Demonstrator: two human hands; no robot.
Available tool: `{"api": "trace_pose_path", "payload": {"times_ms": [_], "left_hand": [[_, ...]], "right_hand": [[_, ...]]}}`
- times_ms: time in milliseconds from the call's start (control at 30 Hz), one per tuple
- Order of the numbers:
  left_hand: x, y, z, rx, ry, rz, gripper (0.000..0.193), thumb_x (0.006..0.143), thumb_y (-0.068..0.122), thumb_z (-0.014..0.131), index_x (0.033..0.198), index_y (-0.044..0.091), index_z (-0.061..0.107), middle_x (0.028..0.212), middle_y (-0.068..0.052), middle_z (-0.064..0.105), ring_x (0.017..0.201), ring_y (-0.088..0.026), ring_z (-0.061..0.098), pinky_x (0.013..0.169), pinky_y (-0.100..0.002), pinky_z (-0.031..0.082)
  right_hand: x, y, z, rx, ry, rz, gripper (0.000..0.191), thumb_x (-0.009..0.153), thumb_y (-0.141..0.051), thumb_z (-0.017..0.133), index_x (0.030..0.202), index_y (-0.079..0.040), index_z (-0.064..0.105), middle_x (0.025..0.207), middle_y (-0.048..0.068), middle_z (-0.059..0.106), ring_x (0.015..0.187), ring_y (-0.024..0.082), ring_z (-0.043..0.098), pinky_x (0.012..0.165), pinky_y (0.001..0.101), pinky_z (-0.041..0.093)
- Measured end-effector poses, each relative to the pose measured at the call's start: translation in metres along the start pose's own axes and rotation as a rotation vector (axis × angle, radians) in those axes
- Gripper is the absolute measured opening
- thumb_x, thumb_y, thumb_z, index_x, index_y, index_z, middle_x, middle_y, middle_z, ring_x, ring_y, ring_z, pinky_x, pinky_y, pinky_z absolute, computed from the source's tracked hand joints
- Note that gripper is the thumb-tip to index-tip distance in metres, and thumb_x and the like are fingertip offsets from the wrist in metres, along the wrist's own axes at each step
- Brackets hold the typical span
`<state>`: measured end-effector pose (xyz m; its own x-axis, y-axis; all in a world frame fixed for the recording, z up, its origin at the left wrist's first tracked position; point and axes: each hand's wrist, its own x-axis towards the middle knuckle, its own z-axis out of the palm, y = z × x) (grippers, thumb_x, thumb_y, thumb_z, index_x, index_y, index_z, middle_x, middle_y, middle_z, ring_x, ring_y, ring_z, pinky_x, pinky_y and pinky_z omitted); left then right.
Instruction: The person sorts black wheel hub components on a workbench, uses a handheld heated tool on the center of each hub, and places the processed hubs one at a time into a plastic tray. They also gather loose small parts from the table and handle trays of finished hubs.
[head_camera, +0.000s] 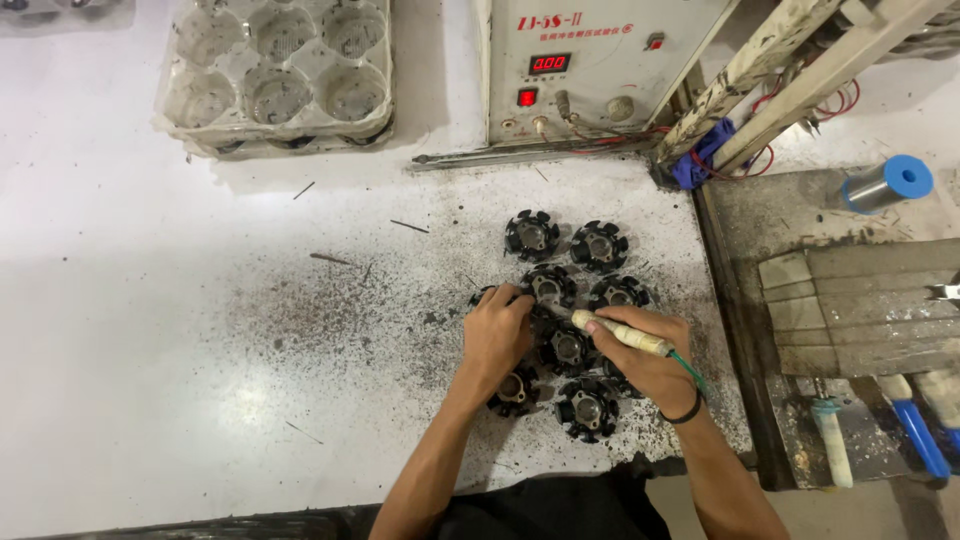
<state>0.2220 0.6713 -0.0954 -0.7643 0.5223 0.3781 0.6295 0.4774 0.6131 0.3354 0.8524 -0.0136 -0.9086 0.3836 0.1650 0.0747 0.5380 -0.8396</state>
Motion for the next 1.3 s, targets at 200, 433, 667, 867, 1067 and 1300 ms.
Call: {"api": "trace_pose_path", "payload": {"times_ms": [200, 433, 667, 867, 1067, 1300], "left_hand": [[-0.003, 0.015, 0.007, -0.086, 0.084, 0.005, 0.024, 0.076, 0.0, 0.071, 0.099, 0.006, 0.073, 0.097, -0.013, 0.069, 0.087, -0.035, 0.069, 0.075, -0.045, 0.057], [-0.031, 0.032, -0.021, -0.027, 0.155, -0.128, 0.008, 0.092, 0.006, 0.072, 0.1, 0.005, 0.073, 0.084, -0.013, 0.073, 0.073, -0.031, 0.069, 0.063, -0.041, 0.054], [-0.075, 0.055, -0.018, -0.036, 0.0, -0.041, 0.019, 0.085, -0.001, 0.069, 0.101, 0.006, 0.076, 0.099, -0.014, 0.068, 0.078, -0.027, 0.069, 0.06, -0.039, 0.056], [-0.08, 0.059, -0.007, -0.006, -0.028, 0.019, 0.017, 0.081, 0.002, 0.073, 0.097, 0.006, 0.076, 0.096, -0.009, 0.067, 0.087, -0.027, 0.069, 0.061, -0.038, 0.056], [-0.077, 0.055, -0.004, -0.005, -0.039, -0.01, 0.017, 0.079, 0.0, 0.071, 0.095, 0.006, 0.075, 0.097, -0.008, 0.069, 0.088, -0.026, 0.069, 0.064, -0.038, 0.057], [-0.073, 0.052, -0.004, -0.04, -0.078, 0.033, 0.018, 0.08, 0.0, 0.071, 0.097, 0.005, 0.075, 0.098, -0.009, 0.069, 0.088, -0.028, 0.069, 0.065, -0.04, 0.058]], "right_hand": [[-0.008, 0.02, -0.007, 0.076, -0.048, -0.035, 0.018, 0.084, -0.012, 0.082, 0.1, -0.003, 0.08, 0.083, 0.008, 0.08, 0.062, 0.009, 0.071, 0.048, 0.0238, 0.052], [-0.055, 0.074, -0.027, 0.559, 0.101, -0.031, 0.02, 0.094, -0.012, 0.076, 0.111, -0.002, 0.074, 0.098, 0.016, 0.078, 0.076, 0.017, 0.077, 0.058, 0.0256, 0.063], [-0.137, 0.085, -0.03, 0.262, 0.178, 0.068, 0.022, 0.088, -0.007, 0.078, 0.107, 0.002, 0.077, 0.09, 0.014, 0.078, 0.07, 0.014, 0.071, 0.057, 0.0236, 0.053], [-0.14, 0.077, -0.03, 0.254, 0.178, 0.05, 0.022, 0.086, -0.008, 0.079, 0.106, 0.002, 0.077, 0.09, 0.012, 0.079, 0.069, 0.013, 0.072, 0.057, 0.024, 0.054], [-0.13, 0.069, -0.027, 0.224, 0.137, 0.085, 0.022, 0.087, -0.008, 0.078, 0.106, 0.002, 0.077, 0.09, 0.013, 0.079, 0.074, 0.013, 0.075, 0.06, 0.024, 0.057], [-0.102, 0.034, -0.033, 0.086, 0.002, 0.044, 0.023, 0.082, -0.01, 0.081, 0.101, 0.001, 0.078, 0.088, 0.012, 0.08, 0.067, 0.012, 0.076, 0.053, 0.0236, 0.058]]}}
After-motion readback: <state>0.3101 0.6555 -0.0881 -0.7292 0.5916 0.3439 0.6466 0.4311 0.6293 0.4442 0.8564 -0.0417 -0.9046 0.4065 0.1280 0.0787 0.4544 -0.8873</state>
